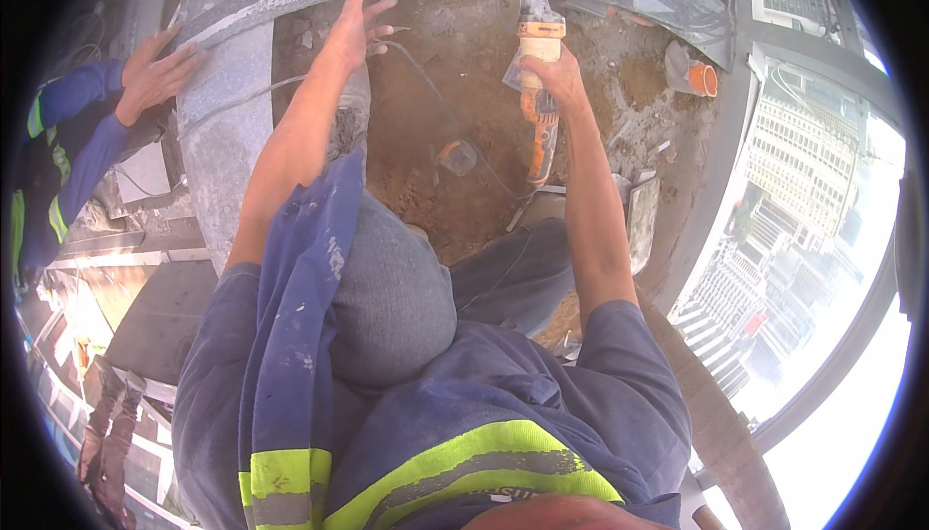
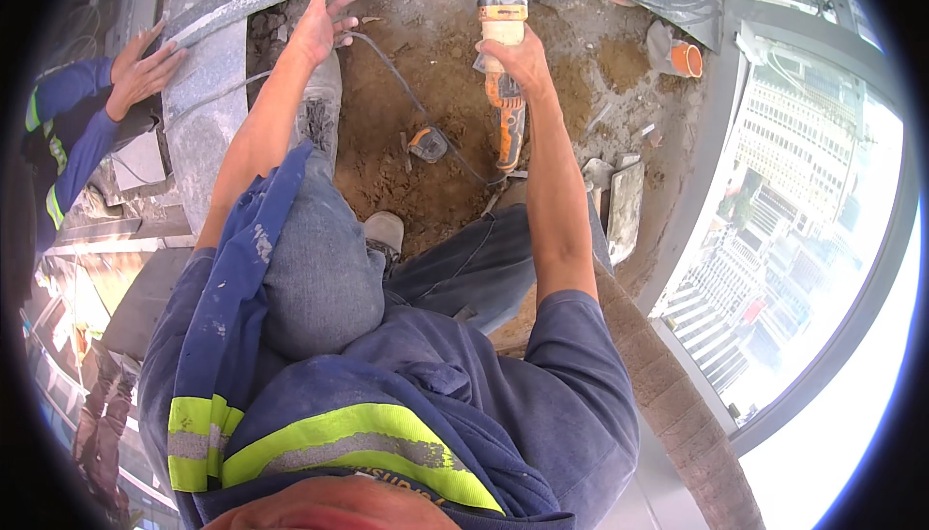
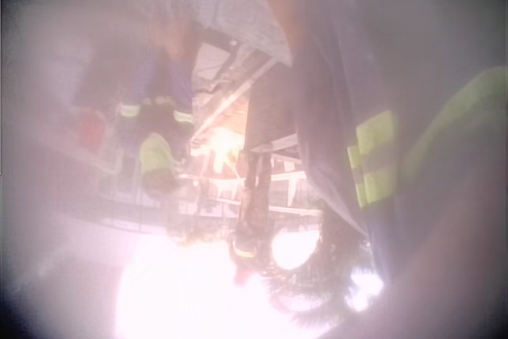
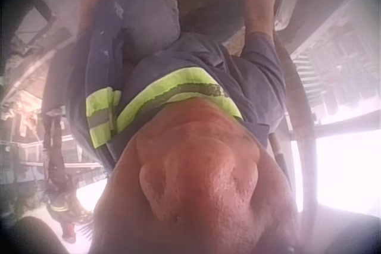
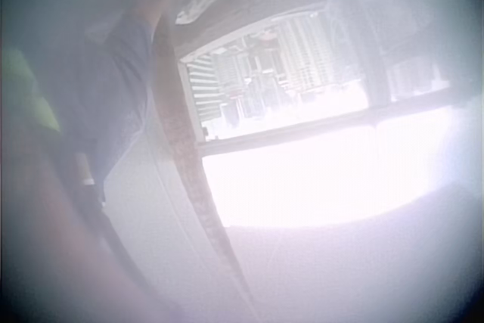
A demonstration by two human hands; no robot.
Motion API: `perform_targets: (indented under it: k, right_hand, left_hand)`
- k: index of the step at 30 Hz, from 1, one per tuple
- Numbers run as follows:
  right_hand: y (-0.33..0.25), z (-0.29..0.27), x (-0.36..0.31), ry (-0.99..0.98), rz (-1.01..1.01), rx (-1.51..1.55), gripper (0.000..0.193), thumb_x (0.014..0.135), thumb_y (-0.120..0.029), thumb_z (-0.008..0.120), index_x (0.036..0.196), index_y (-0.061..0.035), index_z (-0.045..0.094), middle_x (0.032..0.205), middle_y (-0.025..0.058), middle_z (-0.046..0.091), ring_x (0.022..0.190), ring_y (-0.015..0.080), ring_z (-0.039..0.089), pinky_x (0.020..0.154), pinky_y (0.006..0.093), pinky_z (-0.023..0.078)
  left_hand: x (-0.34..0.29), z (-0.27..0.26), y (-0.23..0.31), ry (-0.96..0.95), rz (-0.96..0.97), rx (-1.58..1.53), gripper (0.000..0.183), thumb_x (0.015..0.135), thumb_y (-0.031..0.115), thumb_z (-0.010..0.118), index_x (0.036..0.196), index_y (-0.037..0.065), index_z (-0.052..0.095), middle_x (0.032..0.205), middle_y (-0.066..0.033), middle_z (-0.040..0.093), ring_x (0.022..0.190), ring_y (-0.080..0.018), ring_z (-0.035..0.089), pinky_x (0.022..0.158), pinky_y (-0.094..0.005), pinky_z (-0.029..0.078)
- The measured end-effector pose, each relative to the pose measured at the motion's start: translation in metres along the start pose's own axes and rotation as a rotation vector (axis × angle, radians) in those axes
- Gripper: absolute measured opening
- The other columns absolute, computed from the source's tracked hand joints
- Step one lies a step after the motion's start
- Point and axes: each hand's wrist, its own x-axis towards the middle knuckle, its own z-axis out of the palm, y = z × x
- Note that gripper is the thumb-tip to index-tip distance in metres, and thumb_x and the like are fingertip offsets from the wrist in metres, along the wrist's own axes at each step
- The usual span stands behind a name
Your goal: The person uses an angle grinder to cut a long metal strip on a construction site. They hold the strip in place with one hand while operating the grinder with the other, creating sparks as they cut through the material.
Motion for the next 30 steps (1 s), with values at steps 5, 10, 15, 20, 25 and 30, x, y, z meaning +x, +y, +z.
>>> perform_targets:
  k: [5,10,15,20,25,30]
  right_hand:
    - [-0.006,0.007,0.008,0.014,0.023,0.02,0.054,0.078,-0.02,0.089,0.125,-0.0012,0.07,0.107,0.0069,0.076,0.093,0.0166,0.072,0.084,0.0354,0.059]
    - [-0.003,0.007,0.006,0.006,0.023,0.02,0.054,0.078,-0.018,0.088,0.126,-0.0005,0.069,0.107,0.0069,0.076,0.091,0.0168,0.073,0.081,0.0351,0.059]
    - [0.003,0.007,0.005,0.015,0.034,-0.015,0.055,0.079,-0.018,0.089,0.126,0.0005,0.068,0.108,0.0073,0.076,0.091,0.0172,0.073,0.079,0.035,0.06]
    - [0.003,0.011,0.006,0.013,0.035,0.014,0.054,0.08,-0.018,0.089,0.127,0.0004,0.069,0.109,0.0078,0.077,0.092,0.0172,0.073,0.081,0.0351,0.06]
    - [-0.006,0.012,0.006,0.016,0.054,0.009,0.055,0.08,-0.019,0.09,0.128,0.0,0.069,0.111,0.0083,0.077,0.095,0.0173,0.073,0.083,0.0356,0.06]
    - [-0.012,0.021,0.001,0.05,0.056,-0.031,0.05,0.084,-0.016,0.086,0.128,-0.0001,0.068,0.108,0.0091,0.076,0.087,0.0198,0.076,0.076,0.0366,0.061]
  left_hand:
    - [0.014,-0.012,0.007,-0.045,0.005,-0.078,0.074,0.111,0.061,0.05,0.169,0.023,0.027,0.153,0.007,0.066,0.091,-0.0179,0.061,0.08,-0.0416,0.052]
    - [0.008,-0.008,0.011,-0.005,-0.052,-0.124,0.056,0.109,0.063,0.057,0.152,0.028,0.05,0.148,0.0157,0.066,0.087,-0.0124,0.056,0.085,-0.0479,0.052]
    - [-0.002,0.001,0.018,0.051,-0.077,-0.153,0.051,0.108,0.058,0.062,0.15,0.031,0.05,0.147,0.0159,0.066,0.092,-0.013,0.054,0.091,-0.055,0.051]
    - [0.003,-0.005,0.018,0.066,-0.093,-0.117,0.052,0.108,0.058,0.062,0.15,0.031,0.051,0.147,0.0158,0.065,0.103,-0.0161,0.051,0.097,-0.0561,0.049]
    - [0.005,-0.003,0.019,0.097,-0.107,-0.11,0.045,0.106,0.059,0.063,0.142,0.031,0.058,0.145,0.0168,0.065,0.107,-0.0167,0.049,0.095,-0.0538,0.047]
    - [0.005,-0.006,0.019,0.093,-0.106,-0.1,0.047,0.106,0.06,0.062,0.143,0.031,0.057,0.147,0.0167,0.064,0.11,-0.0176,0.049,0.096,-0.0547,0.047]
